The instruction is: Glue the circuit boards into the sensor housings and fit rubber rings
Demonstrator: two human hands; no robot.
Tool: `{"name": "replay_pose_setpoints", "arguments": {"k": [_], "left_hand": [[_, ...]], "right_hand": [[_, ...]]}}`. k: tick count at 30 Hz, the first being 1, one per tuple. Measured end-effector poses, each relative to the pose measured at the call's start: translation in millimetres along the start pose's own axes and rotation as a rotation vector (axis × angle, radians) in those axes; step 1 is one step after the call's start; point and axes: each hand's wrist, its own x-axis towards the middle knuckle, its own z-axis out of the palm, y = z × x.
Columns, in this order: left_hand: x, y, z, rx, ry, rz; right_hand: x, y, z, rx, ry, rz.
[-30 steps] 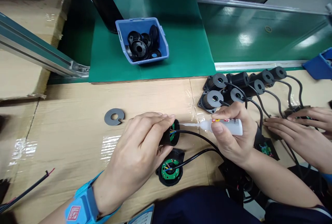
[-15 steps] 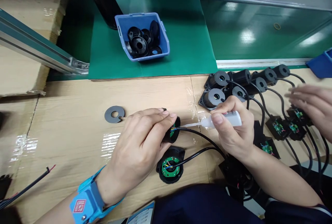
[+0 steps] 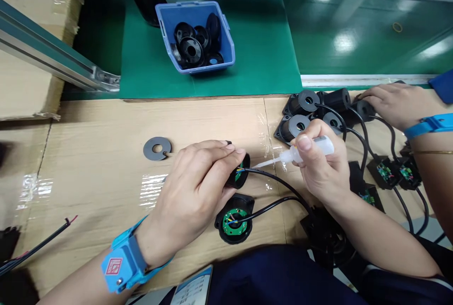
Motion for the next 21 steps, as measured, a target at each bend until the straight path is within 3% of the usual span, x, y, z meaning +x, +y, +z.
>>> {"name": "replay_pose_setpoints", "arguments": {"k": [8, 11, 17, 21], "left_hand": [[1, 1, 0.4, -0.066, -0.039, -0.104], [2, -2, 3.1, -0.233, -0.068, -0.218], [3, -6, 15.6, -0.843, -0.249, -0.529], [3, -3, 20.5, -0.983, -0.304, -0.589]], "right_hand": [[5, -8, 4, 0.133, 0.198, -0.080], [1, -6, 6, 0.108, 0.185, -0.064], [-2, 1, 9, 0.028, 0.136, -0.045], [-2, 0, 11, 0.083, 0.044, -0.027]]}}
